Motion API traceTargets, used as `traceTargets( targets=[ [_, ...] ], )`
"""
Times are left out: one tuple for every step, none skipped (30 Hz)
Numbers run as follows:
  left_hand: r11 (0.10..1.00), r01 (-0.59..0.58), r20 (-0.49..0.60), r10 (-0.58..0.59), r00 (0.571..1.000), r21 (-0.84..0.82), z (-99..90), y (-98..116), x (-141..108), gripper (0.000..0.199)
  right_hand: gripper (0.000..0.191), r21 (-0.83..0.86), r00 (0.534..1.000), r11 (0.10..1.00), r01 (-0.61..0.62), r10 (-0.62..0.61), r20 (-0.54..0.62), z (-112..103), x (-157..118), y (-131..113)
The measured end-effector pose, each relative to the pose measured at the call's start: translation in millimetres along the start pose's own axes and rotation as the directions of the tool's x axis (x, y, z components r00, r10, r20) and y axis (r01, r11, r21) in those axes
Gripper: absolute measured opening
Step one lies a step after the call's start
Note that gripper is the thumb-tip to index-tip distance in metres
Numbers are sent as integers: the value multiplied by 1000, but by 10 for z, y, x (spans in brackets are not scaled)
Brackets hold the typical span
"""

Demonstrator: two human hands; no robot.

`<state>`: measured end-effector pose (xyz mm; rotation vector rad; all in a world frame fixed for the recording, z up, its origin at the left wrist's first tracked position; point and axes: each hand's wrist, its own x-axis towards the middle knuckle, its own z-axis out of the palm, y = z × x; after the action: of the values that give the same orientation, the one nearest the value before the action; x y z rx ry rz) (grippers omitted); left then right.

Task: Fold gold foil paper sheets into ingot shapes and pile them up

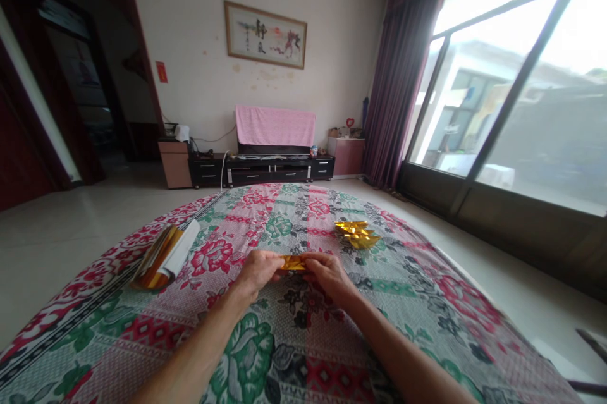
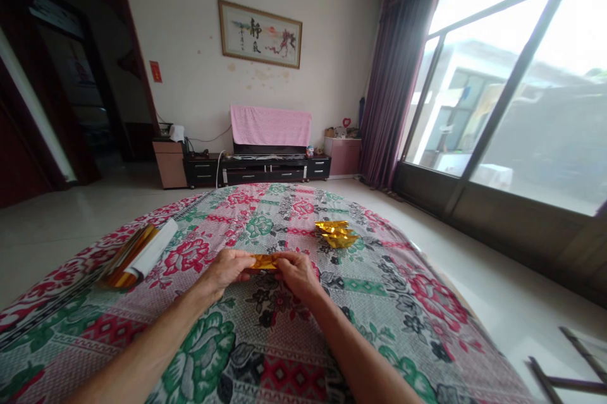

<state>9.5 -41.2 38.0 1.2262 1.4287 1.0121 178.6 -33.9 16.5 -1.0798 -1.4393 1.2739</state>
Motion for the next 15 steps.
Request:
traceTargets(
  targets=[
    [1000,-5,-6,5,1000,11,1,-1,1,22,28,2,1000,1000,-2,2,0,-2,8,15],
    [1000,-11,-13,11,1000,22,3,-4,2,22,29,2,1000,1000,-4,4,0,-3,18,32],
    [999,-16,-22,17,1000,30,5,-8,4,22,30,0,1000,1000,-3,3,1,-3,29,49],
    [999,-21,-29,22,999,35,8,-12,5,22,30,-2,1000,1000,-1,1,-1,-3,39,64],
    [999,-25,-35,27,999,38,10,-16,7,22,31,-5,1000,1000,0,0,-2,-3,48,78],
    [999,-28,-42,30,999,39,13,-21,9,22,31,-9,1000,1000,3,-3,0,-3,55,88],
    [999,-31,-51,33,998,41,15,-25,11,22,32,-16,1000,1000,6,-6,3,-4,60,96],
    [998,-34,-63,37,997,45,18,-28,13,22,32,-24,1000,1000,11,-11,9,-5,63,102],
    [998,-38,-77,41,996,50,21,-31,15,22,32,-33,1000,999,17,-17,14,-7,65,106],
    [998,-41,-93,47,995,56,24,-34,17,22,32,-43,1000,999,24,-23,18,-8,65,109],
    [997,-45,-106,51,993,62,27,-37,19,21,31,-51,999,998,31,-30,21,-8,65,112],
    [996,-49,-112,56,992,68,29,-39,20,21,31,-54,999,998,36,-35,20,-8,64,115],
    [996,-53,-111,61,992,72,31,-43,21,21,31,-52,999,998,38,-37,17,-7,64,117],
    [996,-59,-103,66,992,74,31,-47,22,22,30,-46,999,998,36,-36,10,-4,63,117],
    [995,-64,-94,71,993,74,30,-52,24,22,30,-41,999,999,34,-34,3,-2,62,116]
  ],
)
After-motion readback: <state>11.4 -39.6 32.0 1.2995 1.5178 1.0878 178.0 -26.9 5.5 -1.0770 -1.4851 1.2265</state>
